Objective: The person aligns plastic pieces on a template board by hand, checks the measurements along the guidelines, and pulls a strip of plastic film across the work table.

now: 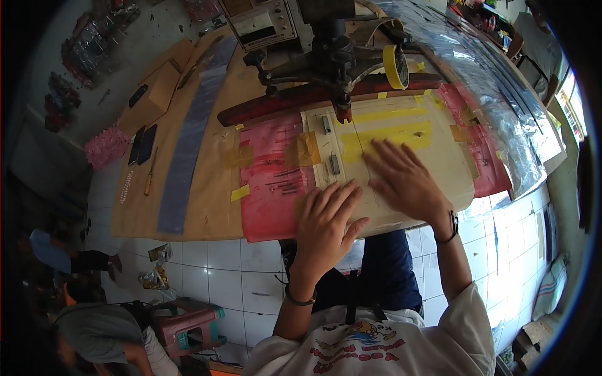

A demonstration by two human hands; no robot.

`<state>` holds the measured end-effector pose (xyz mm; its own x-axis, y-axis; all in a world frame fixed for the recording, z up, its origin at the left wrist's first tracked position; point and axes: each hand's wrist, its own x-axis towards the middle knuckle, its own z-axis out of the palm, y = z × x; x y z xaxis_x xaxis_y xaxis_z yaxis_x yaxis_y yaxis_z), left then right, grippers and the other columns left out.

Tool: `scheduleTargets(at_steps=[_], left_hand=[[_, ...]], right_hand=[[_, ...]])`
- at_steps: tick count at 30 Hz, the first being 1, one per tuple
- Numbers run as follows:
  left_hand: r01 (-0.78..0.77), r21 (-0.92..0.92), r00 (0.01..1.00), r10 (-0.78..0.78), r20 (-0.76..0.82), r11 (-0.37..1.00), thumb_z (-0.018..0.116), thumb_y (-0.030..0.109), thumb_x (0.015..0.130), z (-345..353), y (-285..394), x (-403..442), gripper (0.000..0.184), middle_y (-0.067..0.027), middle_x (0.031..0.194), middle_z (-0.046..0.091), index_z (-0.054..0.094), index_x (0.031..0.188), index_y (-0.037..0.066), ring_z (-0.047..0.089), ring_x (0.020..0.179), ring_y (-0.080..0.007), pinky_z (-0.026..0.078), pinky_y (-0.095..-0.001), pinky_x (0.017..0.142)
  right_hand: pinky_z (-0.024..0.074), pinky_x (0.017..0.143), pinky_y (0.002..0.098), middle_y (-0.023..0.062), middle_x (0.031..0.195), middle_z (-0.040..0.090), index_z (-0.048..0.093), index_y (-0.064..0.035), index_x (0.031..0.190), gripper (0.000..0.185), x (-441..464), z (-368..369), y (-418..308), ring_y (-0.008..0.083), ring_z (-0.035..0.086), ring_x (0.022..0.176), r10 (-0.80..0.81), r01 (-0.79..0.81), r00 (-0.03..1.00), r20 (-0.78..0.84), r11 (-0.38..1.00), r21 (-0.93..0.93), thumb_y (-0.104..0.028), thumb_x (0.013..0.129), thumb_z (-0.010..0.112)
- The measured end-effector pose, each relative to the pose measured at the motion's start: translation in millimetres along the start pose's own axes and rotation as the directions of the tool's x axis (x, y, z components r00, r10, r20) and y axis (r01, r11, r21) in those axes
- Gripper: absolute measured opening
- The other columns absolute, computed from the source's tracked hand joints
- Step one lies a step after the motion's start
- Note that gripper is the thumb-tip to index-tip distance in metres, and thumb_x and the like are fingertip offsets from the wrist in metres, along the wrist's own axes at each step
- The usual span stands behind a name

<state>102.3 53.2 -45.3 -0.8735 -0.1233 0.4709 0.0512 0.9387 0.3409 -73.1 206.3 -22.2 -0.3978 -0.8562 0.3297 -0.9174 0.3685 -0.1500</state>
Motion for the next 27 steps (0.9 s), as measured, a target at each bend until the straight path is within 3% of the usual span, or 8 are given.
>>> scheduleTargets(at_steps=[4, 7, 8, 11, 16, 19, 22, 27], left_hand=[[0.003, 0.014, 1.0, -0.003, -0.002, 1.0, 0.07, 0.04, 0.098, 0.8, 2.0, -1.8, 0.055, -0.0062, 0.151, 0.061, 0.065, 0.142, 0.007, 0.054, 0.137, -0.0326, 0.038, -0.0526, 0.117], [0.038, 0.054, 0.999, -0.037, -0.02, 0.998, 0.07, 0.04, 0.098, 1.5, 3.7, 3.5, 0.057, -0.0075, 0.152, 0.059, 0.064, 0.144, 0.007, 0.053, 0.137, -0.0339, 0.038, -0.0527, 0.117], [0.057, 0.064, 0.998, -0.056, -0.018, 0.996, 0.07, 0.04, 0.098, 2.2, 6.5, 3.2, 0.057, -0.008, 0.153, 0.059, 0.063, 0.144, 0.007, 0.052, 0.138, -0.0344, 0.038, -0.0526, 0.117], [0.118, 0.189, 0.993, -0.114, -0.033, 0.975, 0.07, 0.04, 0.099, 2.8, 12.8, 9.6, 0.057, -0.0104, 0.154, 0.058, 0.063, 0.144, 0.005, 0.051, 0.139, -0.0358, 0.038, -0.0526, 0.116], [0.098, 0.015, 0.993, -0.096, -0.072, 0.995, 0.073, 0.029, 0.098, -3.7, -2.9, 21.8, 0.053, -0.0171, 0.153, 0.055, 0.063, 0.142, 0.0, 0.053, 0.138, -0.0402, 0.039, -0.0528, 0.118], [0.063, 0.005, 0.997, -0.063, 0.049, 0.998, 0.073, 0.038, 0.099, -9.2, -16.0, 33.5, 0.06, -0.0158, 0.153, 0.056, 0.06, 0.144, 0.0, 0.053, 0.138, -0.0387, 0.04, -0.0542, 0.117], [0.083, -0.043, 0.992, -0.078, 0.101, 0.996, 0.073, 0.041, 0.098, -8.9, -21.6, 39.8, 0.063, -0.0158, 0.155, 0.053, 0.061, 0.144, 0.001, 0.05, 0.141, -0.0384, 0.038, -0.054, 0.119], [0.073, 0.043, 0.989, -0.078, 0.126, 0.996, 0.075, 0.046, 0.095, -11.1, -19.0, 40.5, 0.069, -0.0143, 0.16, 0.049, 0.06, 0.146, 0.003, 0.044, 0.147, -0.0379, 0.036, -0.0519, 0.122]], right_hand=[[0.0247, 0.13, 0.0528, 0.0198, 0.159, 0.051, 0.055, -0.0049, 0.151, 0.052, -11.1, -13.5, 14.2, 0.0356, 0.042, 0.153, 0.219, -0.218, 0.976, -0.015, 0.975, 0.051, -0.031, 0.107, 0.06], [0.0259, 0.129, 0.0541, 0.0196, 0.158, 0.053, 0.054, -0.0054, 0.152, 0.052, -30.5, -36.5, -3.4, 0.0371, 0.044, 0.152, 0.097, -0.13, 0.988, 0.123, 0.949, 0.288, -0.028, 0.106, 0.062], [0.0242, 0.13, 0.0552, 0.0174, 0.162, 0.049, 0.053, -0.0096, 0.155, 0.053, -37.6, -32.1, -3.0, 0.0367, 0.04, 0.154, 0.057, -0.088, 0.984, 0.171, 0.979, 0.182, -0.034, 0.108, 0.057], [0.0216, 0.131, 0.0551, 0.0138, 0.166, 0.044, 0.051, -0.015, 0.158, 0.052, -30.1, -16.5, 2.9, 0.0353, 0.035, 0.157, 0.063, -0.07, 0.993, 0.103, 0.995, 0.068, -0.039, 0.111, 0.05], [0.0188, 0.132, 0.0548, 0.0098, 0.169, 0.041, 0.049, -0.0183, 0.16, 0.052, -11.9, -3.2, 19.2, 0.0327, 0.031, 0.159, 0.041, -0.047, 0.996, 0.078, 0.996, 0.072, -0.04, 0.113, 0.041], [0.0179, 0.132, 0.0552, 0.0092, 0.169, 0.041, 0.048, -0.0185, 0.16, 0.052, -3.8, 3.4, 25.8, 0.0322, 0.031, 0.159, 0.013, -0.017, 0.998, 0.054, 0.997, 0.071, -0.04, 0.114, 0.04], [0.0172, 0.132, 0.0556, 0.0092, 0.169, 0.041, 0.048, -0.0184, 0.16, 0.052, 0.1, 5.9, 27.6, 0.0318, 0.031, 0.159, 0.018, -0.022, 0.999, 0.045, 0.997, 0.08, -0.039, 0.114, 0.039], [0.0168, 0.132, 0.0558, 0.0097, 0.169, 0.041, 0.049, -0.0179, 0.16, 0.051, 9.8, 11.0, 28.4, 0.0314, 0.031, 0.16, 0.042, -0.044, 0.999, 0.034, 0.997, 0.07, -0.038, 0.113, 0.04]])
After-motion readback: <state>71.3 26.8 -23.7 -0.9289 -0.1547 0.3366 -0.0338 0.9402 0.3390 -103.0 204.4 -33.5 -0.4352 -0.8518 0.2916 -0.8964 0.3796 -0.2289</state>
